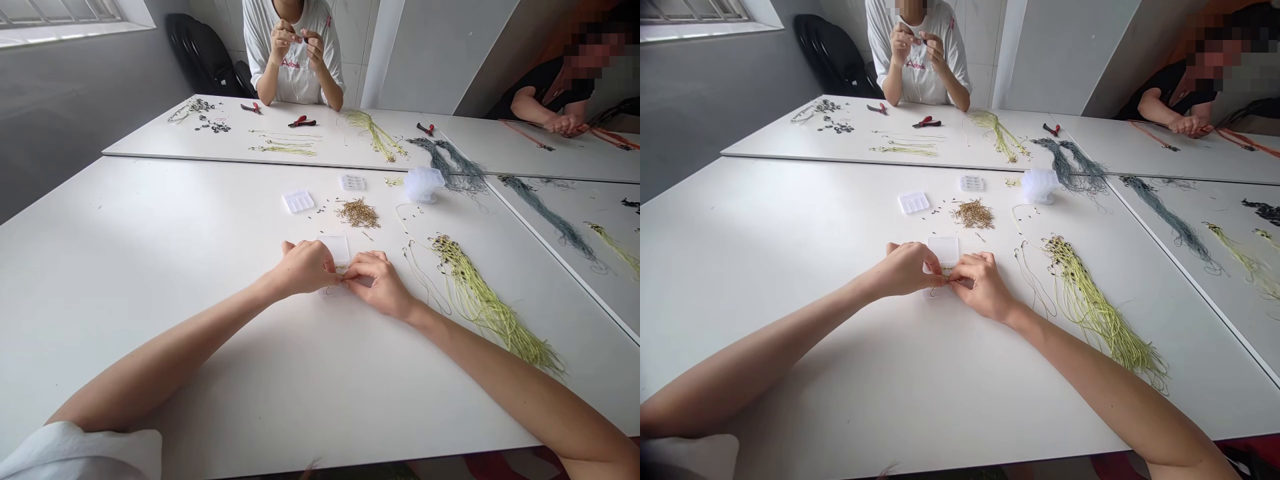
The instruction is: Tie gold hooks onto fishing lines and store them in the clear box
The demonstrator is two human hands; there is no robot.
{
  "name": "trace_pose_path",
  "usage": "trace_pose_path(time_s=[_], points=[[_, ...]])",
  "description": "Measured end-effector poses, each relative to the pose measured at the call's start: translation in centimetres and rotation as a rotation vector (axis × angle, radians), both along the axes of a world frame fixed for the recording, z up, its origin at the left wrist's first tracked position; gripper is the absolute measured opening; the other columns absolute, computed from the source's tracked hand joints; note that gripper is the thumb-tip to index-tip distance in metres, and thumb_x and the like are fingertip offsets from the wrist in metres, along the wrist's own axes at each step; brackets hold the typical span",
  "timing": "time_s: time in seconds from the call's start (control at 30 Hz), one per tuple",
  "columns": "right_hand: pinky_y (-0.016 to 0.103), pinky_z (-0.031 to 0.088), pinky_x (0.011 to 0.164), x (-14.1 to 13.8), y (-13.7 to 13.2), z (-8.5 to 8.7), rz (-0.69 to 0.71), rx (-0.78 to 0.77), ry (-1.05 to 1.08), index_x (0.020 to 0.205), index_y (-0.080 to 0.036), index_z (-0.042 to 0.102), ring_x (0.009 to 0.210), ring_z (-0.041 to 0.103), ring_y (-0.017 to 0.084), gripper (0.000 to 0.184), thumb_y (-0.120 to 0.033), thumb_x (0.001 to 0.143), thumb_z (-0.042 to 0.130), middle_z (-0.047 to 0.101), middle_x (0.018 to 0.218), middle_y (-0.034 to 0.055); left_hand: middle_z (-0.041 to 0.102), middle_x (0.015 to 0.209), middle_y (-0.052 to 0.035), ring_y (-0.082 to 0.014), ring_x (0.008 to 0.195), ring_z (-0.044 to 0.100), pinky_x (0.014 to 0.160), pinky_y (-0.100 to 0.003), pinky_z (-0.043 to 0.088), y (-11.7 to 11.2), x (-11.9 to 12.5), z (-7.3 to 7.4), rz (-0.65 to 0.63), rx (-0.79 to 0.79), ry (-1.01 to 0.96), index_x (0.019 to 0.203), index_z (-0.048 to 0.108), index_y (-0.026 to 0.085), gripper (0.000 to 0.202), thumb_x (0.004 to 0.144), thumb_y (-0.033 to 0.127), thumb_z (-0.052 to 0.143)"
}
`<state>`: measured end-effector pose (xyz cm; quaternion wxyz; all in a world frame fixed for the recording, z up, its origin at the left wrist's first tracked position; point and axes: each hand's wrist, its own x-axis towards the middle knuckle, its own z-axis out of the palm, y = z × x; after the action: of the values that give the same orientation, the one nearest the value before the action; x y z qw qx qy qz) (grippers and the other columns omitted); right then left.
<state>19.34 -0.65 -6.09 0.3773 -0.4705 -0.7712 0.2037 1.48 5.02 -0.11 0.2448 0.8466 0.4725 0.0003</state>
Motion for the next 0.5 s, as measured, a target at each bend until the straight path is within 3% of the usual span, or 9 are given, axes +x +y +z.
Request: trace_pose_path(time_s=[0.33,0.5], points=[[0.039,0.033,0.092,-0.04,0.01,-0.06,0.002,0.008,0.002,0.072,-0.021,0.065,0.073,0.06,0.015,0.016,-0.006,0.078,0.068,0.065,0.075,-0.0023,0.06,0.057,-0.0008,-0.0206,0.07,0.055,0.086,-0.044,0.029,0.09,-0.02,-0.24,0.0,-0.001,-0.02,0.069,0.073,0.023,0.022,0.072,0.044,0.067],[0.038,0.034,0.091,-0.11,0.03,0.1,0.002,0.02,-0.01,0.07,-0.02,0.064,0.072,0.059,0.014,0.017,-0.006,0.078,0.067,0.065,0.074,-0.0025,0.061,0.059,-0.0012,-0.0218,0.073,0.056,0.086,-0.045,0.029,0.3,0.15,-0.56,0.016,-0.012,-0.032,0.067,0.072,0.023,0.02,0.069,0.042,0.069]])
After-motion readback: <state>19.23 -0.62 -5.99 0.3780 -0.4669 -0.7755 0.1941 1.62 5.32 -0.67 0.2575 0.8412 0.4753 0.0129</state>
